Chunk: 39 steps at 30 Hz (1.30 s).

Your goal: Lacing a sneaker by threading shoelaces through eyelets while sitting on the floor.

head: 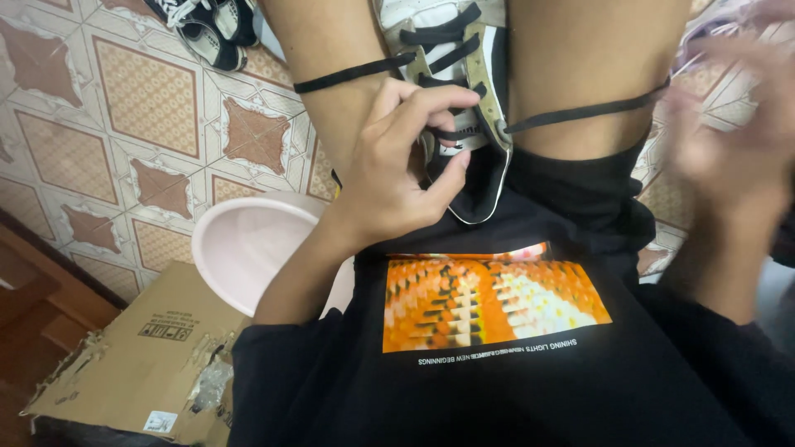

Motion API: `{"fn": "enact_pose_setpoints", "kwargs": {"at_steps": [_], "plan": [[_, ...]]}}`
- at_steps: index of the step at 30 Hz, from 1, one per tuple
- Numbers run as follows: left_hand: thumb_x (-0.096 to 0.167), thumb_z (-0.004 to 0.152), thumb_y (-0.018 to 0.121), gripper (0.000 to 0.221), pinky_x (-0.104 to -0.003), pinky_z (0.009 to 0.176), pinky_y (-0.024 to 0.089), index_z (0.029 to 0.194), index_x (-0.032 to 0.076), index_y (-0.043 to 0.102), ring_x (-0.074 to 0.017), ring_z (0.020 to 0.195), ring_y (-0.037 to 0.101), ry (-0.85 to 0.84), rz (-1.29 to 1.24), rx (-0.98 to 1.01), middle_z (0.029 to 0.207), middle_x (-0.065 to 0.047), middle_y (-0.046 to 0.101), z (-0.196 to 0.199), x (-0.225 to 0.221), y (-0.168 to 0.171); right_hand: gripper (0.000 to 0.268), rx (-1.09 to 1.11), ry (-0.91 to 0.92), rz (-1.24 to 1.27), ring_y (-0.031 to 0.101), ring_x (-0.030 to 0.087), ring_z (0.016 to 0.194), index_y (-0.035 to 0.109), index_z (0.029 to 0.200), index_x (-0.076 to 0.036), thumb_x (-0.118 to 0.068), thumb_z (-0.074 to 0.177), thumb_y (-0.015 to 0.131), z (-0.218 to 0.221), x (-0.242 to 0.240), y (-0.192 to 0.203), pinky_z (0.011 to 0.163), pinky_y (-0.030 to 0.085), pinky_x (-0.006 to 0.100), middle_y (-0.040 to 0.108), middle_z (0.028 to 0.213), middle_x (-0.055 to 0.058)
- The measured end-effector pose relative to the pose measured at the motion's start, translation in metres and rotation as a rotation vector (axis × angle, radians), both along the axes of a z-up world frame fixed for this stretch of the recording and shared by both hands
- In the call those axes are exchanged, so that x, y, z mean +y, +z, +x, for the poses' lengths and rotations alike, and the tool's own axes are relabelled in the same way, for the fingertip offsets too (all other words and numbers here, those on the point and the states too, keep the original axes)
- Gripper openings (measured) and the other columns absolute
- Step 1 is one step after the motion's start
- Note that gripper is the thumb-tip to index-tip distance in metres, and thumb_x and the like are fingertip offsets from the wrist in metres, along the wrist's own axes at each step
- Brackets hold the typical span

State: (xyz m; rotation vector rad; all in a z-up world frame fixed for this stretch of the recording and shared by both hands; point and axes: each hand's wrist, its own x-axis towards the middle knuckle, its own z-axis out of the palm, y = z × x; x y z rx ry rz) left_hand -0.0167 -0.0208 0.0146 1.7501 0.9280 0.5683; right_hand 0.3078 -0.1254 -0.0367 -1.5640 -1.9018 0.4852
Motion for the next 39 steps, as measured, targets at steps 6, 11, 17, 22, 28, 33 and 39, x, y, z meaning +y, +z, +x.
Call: {"fn": "enact_pose_setpoints", "kwargs": {"at_steps": [6, 11, 17, 22, 28, 33, 39], "plan": [[-0.007, 0.086, 0.069, 0.045, -0.028, 0.084, 0.047, 0.128, 0.003, 0.056, -0.0181, 0.087, 0.056, 0.073, 0.000, 0.027, 0.091, -0.004, 0.064, -0.002, -0.003, 0.001, 0.052, -0.187, 0.155, -0.010, 0.060, 0.039, 0.125, 0.086, 0.127, 0.000, -0.043, 0.099, 0.093, -0.083, 0.039, 0.020, 0.122, 0.017, 0.061, 0.076, 0.122, 0.015], [-0.009, 0.087, 0.070, 0.040, -0.023, 0.076, 0.051, 0.123, 0.004, 0.057, -0.0132, 0.083, 0.056, 0.107, -0.132, -0.011, 0.096, -0.005, 0.056, 0.001, 0.000, 0.005, 0.049, -0.206, 0.143, -0.005, 0.062, 0.037, 0.122, 0.085, 0.123, 0.000, -0.040, 0.097, 0.097, -0.079, 0.040, 0.009, 0.124, 0.017, 0.059, 0.077, 0.114, 0.015], [0.001, 0.087, 0.081, 0.015, -0.030, 0.072, 0.047, 0.100, 0.002, 0.073, -0.0227, 0.086, 0.049, 0.063, 0.107, 0.065, 0.084, -0.006, 0.057, 0.003, 0.005, 0.006, 0.034, -0.182, 0.136, -0.008, 0.067, 0.038, 0.114, 0.087, 0.109, -0.004, -0.033, 0.093, 0.096, -0.088, 0.041, 0.014, 0.124, 0.021, 0.059, 0.074, 0.098, 0.009], [0.004, 0.091, 0.076, 0.005, -0.034, 0.076, 0.043, 0.090, 0.001, 0.073, -0.0252, 0.082, 0.046, 0.002, 0.113, 0.071, 0.080, -0.008, 0.052, 0.001, 0.013, 0.007, 0.029, -0.229, 0.174, 0.012, 0.071, 0.027, 0.104, 0.091, 0.106, -0.011, -0.039, 0.098, 0.090, -0.084, 0.045, 0.010, 0.127, 0.016, 0.055, 0.067, 0.081, 0.001], [0.000, 0.087, 0.070, 0.006, -0.030, 0.074, 0.038, 0.084, 0.004, 0.066, -0.0210, 0.083, 0.041, -0.027, -0.052, 0.034, 0.079, -0.004, 0.049, -0.005, 0.017, 0.006, 0.025, -0.236, 0.318, 0.008, 0.053, 0.022, 0.076, 0.085, 0.104, -0.009, -0.032, 0.095, 0.085, -0.080, 0.064, 0.026, 0.106, 0.036, 0.045, 0.059, 0.076, -0.003], [0.000, 0.088, 0.066, 0.006, -0.032, 0.075, 0.039, 0.082, 0.003, 0.064, -0.0228, 0.085, 0.041, 0.016, -0.059, 0.038, 0.082, -0.006, 0.049, -0.002, 0.015, 0.008, 0.010, -0.288, 0.456, -0.042, 0.040, 0.022, 0.065, 0.084, 0.107, -0.013, -0.009, 0.101, 0.092, -0.059, 0.068, 0.027, 0.076, 0.041, 0.036, 0.048, 0.075, -0.001], [0.000, 0.089, 0.067, 0.006, -0.031, 0.075, 0.038, 0.085, 0.004, 0.064, -0.0224, 0.088, 0.039, 0.070, 0.002, 0.055, 0.083, -0.005, 0.048, 0.006, 0.009, 0.005, 0.035, -0.439, 0.542, -0.085, 0.049, 0.018, 0.057, 0.086, 0.125, -0.016, -0.008, 0.091, 0.081, -0.042, 0.069, 0.039, 0.054, 0.040, 0.036, 0.056, 0.081, 0.000]]}}
